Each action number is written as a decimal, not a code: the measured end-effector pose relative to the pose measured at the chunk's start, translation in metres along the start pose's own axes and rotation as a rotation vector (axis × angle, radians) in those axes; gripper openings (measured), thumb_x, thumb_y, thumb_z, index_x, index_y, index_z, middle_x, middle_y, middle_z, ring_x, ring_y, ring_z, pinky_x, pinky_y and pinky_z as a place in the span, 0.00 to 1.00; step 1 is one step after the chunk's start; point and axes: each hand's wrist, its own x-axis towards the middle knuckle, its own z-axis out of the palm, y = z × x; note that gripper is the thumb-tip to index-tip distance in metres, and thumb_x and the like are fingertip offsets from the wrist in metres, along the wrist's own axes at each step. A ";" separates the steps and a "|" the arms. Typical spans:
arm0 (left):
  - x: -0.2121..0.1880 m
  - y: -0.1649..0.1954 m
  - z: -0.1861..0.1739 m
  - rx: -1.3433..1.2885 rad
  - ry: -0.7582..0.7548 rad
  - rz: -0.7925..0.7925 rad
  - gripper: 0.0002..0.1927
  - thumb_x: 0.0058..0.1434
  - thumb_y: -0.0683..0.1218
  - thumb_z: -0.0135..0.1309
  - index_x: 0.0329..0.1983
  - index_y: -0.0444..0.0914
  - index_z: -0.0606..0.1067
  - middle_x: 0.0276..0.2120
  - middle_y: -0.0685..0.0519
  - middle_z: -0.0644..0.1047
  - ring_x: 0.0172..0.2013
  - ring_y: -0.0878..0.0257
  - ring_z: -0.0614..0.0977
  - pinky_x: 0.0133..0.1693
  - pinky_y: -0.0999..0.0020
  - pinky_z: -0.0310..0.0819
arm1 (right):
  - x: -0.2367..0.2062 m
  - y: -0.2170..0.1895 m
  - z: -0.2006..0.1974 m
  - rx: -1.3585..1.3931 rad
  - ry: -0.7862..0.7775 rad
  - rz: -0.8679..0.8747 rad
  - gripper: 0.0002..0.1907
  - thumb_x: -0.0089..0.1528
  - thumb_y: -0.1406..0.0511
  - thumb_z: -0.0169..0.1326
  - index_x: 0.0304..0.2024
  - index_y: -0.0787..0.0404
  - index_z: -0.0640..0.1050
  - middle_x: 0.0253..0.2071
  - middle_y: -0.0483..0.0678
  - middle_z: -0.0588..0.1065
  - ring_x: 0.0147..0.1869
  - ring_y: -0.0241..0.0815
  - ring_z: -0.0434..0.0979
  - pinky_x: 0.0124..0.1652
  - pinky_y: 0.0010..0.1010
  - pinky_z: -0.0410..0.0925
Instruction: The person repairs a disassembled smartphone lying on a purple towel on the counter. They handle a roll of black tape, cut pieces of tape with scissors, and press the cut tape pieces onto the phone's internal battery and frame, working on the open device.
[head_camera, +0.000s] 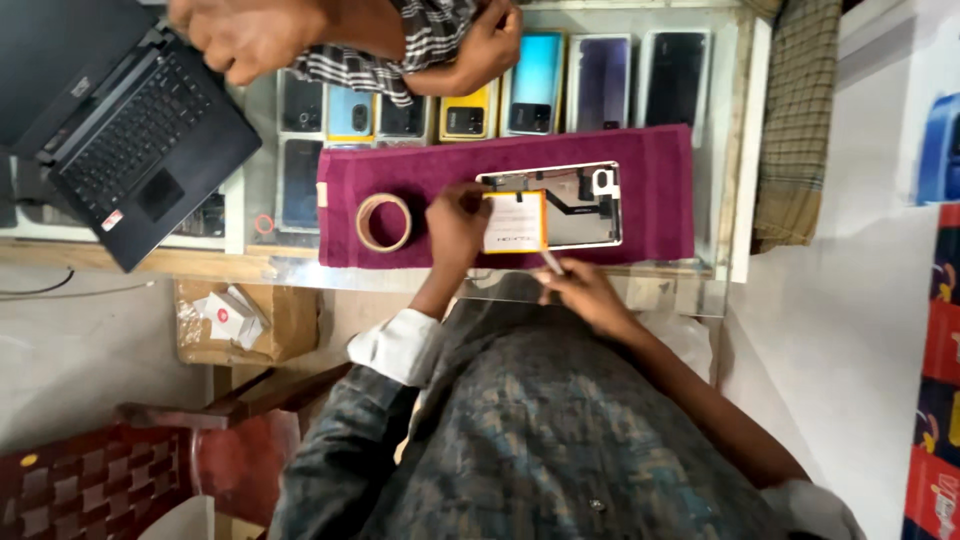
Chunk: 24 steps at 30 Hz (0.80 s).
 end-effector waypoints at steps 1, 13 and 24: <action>-0.001 0.000 0.001 0.029 0.053 0.078 0.10 0.54 0.38 0.64 0.40 0.36 0.83 0.35 0.43 0.82 0.34 0.52 0.85 0.38 0.63 0.79 | -0.001 0.003 -0.007 0.023 0.029 0.013 0.16 0.65 0.58 0.56 0.44 0.64 0.81 0.27 0.43 0.78 0.21 0.26 0.61 0.22 0.22 0.54; -0.033 0.014 -0.069 0.090 0.157 0.101 0.12 0.58 0.42 0.64 0.46 0.40 0.81 0.40 0.48 0.80 0.44 0.50 0.79 0.49 0.57 0.72 | -0.046 -0.012 -0.029 -0.094 0.321 -0.107 0.18 0.74 0.57 0.45 0.44 0.61 0.81 0.23 0.41 0.70 0.23 0.28 0.63 0.23 0.20 0.57; -0.029 -0.076 -0.156 0.300 0.058 0.303 0.14 0.46 0.41 0.70 0.37 0.43 0.81 0.50 0.56 0.79 0.60 0.50 0.74 0.64 0.51 0.62 | 0.008 -0.082 0.053 0.004 0.101 -0.291 0.10 0.70 0.65 0.50 0.45 0.66 0.77 0.29 0.43 0.74 0.26 0.26 0.63 0.28 0.18 0.58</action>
